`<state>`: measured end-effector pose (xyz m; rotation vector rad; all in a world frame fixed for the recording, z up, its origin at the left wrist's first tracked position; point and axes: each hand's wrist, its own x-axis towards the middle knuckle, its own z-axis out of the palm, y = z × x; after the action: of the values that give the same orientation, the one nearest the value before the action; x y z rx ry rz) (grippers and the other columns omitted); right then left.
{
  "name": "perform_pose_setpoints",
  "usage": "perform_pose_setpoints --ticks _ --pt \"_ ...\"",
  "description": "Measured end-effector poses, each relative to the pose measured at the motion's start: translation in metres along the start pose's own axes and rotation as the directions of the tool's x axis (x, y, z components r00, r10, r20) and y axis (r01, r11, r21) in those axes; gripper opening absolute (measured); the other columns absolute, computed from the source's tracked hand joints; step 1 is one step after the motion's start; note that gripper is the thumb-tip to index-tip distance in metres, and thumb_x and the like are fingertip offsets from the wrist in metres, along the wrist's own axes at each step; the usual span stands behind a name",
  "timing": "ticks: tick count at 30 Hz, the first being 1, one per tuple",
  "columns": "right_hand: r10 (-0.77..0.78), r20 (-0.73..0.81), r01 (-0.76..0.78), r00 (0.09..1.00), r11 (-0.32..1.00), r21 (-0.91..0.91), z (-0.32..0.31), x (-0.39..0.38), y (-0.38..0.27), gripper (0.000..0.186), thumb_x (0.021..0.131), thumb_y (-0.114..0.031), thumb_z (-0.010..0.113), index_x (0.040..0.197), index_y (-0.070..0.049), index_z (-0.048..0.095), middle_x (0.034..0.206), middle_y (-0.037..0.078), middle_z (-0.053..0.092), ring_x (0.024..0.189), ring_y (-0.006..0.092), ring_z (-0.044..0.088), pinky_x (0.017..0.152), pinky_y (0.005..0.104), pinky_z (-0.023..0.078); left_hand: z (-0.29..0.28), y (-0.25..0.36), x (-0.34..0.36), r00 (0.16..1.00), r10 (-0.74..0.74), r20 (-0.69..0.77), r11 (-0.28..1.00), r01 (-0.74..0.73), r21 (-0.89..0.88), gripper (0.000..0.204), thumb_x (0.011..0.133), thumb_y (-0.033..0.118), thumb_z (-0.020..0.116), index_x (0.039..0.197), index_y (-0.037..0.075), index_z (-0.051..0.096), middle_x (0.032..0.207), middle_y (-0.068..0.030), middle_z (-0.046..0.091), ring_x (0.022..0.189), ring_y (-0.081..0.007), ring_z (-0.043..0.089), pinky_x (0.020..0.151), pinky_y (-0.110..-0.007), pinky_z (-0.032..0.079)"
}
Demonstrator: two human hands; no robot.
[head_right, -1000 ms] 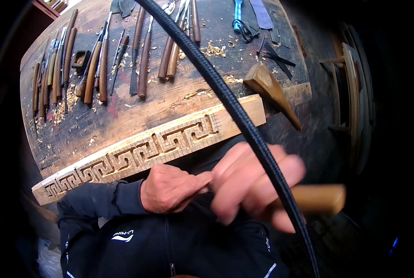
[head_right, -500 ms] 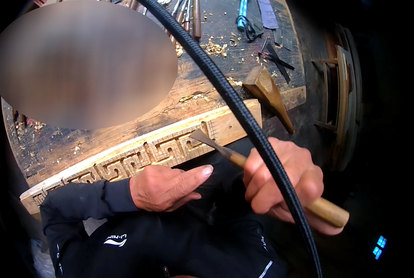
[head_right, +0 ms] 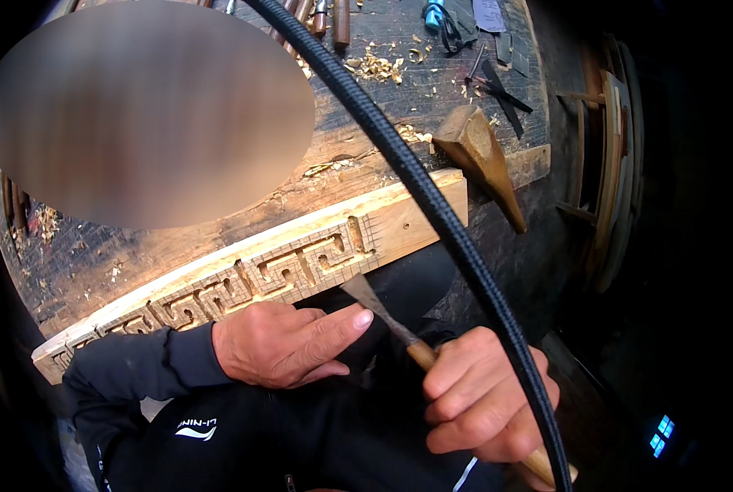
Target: The person is carving a pattern into a wooden board by striking a chisel with a wooden mallet and then performing finer carving using the chisel by hand.
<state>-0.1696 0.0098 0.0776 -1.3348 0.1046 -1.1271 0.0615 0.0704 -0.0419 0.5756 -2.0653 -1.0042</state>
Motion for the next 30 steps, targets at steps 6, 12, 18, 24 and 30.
perform_pose_setpoints --ticks 6,12,18,24,30 --pt "-0.065 -0.011 0.064 0.998 0.995 -0.08 -0.001 -0.016 0.01 0.061 0.121 -0.046 0.052 0.078 -0.003 0.057 0.071 0.022 0.07 0.042 0.0218 0.057 0.039 0.0295 0.036 0.006 0.002 0.003 0.995 -0.064 0.078 0.998 0.064 0.009 0.089 0.088 0.029 0.09 0.161 -0.006 0.052 0.151 -0.0216 0.07 0.092 -0.0228 0.078 0.071 -0.032 0.063" --pt "-0.005 -0.016 0.003 1.0 0.993 -0.116 0.001 -0.013 0.013 0.041 0.119 -0.02 0.054 0.081 -0.004 0.054 0.071 0.023 0.07 0.043 0.0217 0.056 0.039 0.0291 0.035 0.011 0.001 -0.002 0.991 -0.105 0.08 0.993 0.109 -0.045 0.091 0.089 0.029 0.089 0.163 -0.006 0.05 0.162 -0.0238 0.063 0.114 -0.028 0.079 0.09 -0.035 0.065" --pt "0.046 -0.064 -0.054 0.997 0.99 -0.132 0.004 -0.012 0.016 0.032 0.113 -0.005 0.057 0.081 -0.004 0.055 0.072 0.023 0.071 0.043 0.023 0.057 0.039 0.0299 0.038 0.011 0.0 -0.003 0.99 -0.114 0.086 0.992 0.117 -0.037 0.092 0.089 0.027 0.089 0.164 -0.008 0.048 0.16 -0.0248 0.064 0.121 -0.0297 0.079 0.091 -0.034 0.066" --pt "0.077 -0.102 -0.094 0.992 0.981 -0.173 0.011 -0.006 0.021 0.049 0.114 -0.038 0.063 0.077 -0.006 0.056 0.062 0.014 0.067 0.038 0.0172 0.053 0.036 0.026 0.037 0.01 -0.001 -0.004 0.991 -0.11 0.074 0.993 0.113 -0.031 0.091 0.089 0.026 0.088 0.163 -0.01 0.048 0.158 -0.0253 0.065 0.122 -0.0294 0.079 0.088 -0.033 0.067" --pt "0.119 -0.069 -0.13 0.99 0.973 -0.19 0.01 -0.002 0.022 0.058 0.116 -0.052 0.064 0.082 -0.005 0.059 0.061 0.012 0.068 0.037 0.0164 0.054 0.035 0.0268 0.039 0.01 -0.002 -0.004 0.992 -0.106 0.073 0.994 0.108 -0.025 0.088 0.093 0.028 0.086 0.163 -0.011 0.049 0.158 -0.0261 0.065 0.121 -0.0282 0.079 0.082 -0.03 0.067"
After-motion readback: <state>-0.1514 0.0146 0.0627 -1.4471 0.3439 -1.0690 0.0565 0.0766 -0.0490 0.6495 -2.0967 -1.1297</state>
